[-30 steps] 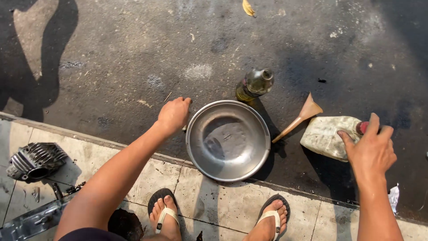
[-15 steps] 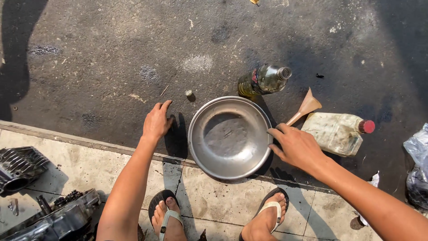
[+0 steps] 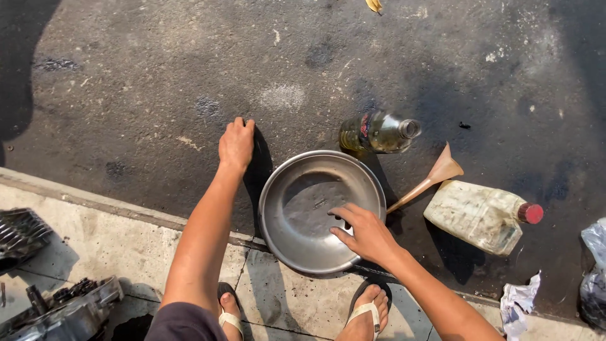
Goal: Cleaning motorcycle engine components using a brush and solvent in a metal bowl
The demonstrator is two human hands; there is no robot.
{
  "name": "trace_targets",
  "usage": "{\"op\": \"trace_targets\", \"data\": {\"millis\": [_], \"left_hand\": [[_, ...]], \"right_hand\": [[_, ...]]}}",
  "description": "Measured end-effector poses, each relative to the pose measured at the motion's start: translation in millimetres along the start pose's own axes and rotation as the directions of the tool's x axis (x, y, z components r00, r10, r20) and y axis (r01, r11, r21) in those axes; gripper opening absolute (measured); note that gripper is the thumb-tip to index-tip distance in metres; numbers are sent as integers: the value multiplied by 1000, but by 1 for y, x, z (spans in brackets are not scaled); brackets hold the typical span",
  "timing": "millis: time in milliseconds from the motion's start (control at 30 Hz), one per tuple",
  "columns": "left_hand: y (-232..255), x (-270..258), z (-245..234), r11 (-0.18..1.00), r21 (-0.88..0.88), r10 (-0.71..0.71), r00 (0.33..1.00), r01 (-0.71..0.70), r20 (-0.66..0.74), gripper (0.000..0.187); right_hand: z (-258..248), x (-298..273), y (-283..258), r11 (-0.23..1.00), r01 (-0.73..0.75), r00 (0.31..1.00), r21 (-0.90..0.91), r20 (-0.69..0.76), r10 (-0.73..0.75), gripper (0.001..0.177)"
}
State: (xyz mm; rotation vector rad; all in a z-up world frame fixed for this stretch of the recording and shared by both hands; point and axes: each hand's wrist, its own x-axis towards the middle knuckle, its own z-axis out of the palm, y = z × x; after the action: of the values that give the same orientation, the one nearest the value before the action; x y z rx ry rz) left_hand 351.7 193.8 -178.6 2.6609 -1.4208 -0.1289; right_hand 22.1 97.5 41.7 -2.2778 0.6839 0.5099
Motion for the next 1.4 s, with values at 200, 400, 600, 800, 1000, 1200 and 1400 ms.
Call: {"op": "trace_targets", "data": {"millis": [200,400,600,800,1000,1200,1400], "left_hand": [[66,-5,-110,554,-829,-103,995,69,15,49],[135,-38,-206,411,-911,193,975,21,110,68],[183,-33,-280,713,-660,424,896,-237,136,66],[217,3,-301,755,-506,529,844,-417,94,89],[231,40,-232,790,-501,475,870,-353,136,118],[231,38,-189,655,-706,417,908,-271,38,108],[230,42,-167,588,-711,406,901,-387,-154,114]], "right_hand": [[-28,3,4,932,127,946,340,-325,-10,35],[-70,-3,-39,854,370,786,366,-613,-78,48],[-89,-17,-35,796,395,694,459,-716,68,34],[-139,-26,-11,821,418,587,388,-805,82,37],[-169,-4,8,945,327,548,-8,-813,-196,33],[-179,8,-8,940,166,759,-297,-570,-314,35],[-190,9,-18,843,181,788,-506,-438,-433,30]]}}
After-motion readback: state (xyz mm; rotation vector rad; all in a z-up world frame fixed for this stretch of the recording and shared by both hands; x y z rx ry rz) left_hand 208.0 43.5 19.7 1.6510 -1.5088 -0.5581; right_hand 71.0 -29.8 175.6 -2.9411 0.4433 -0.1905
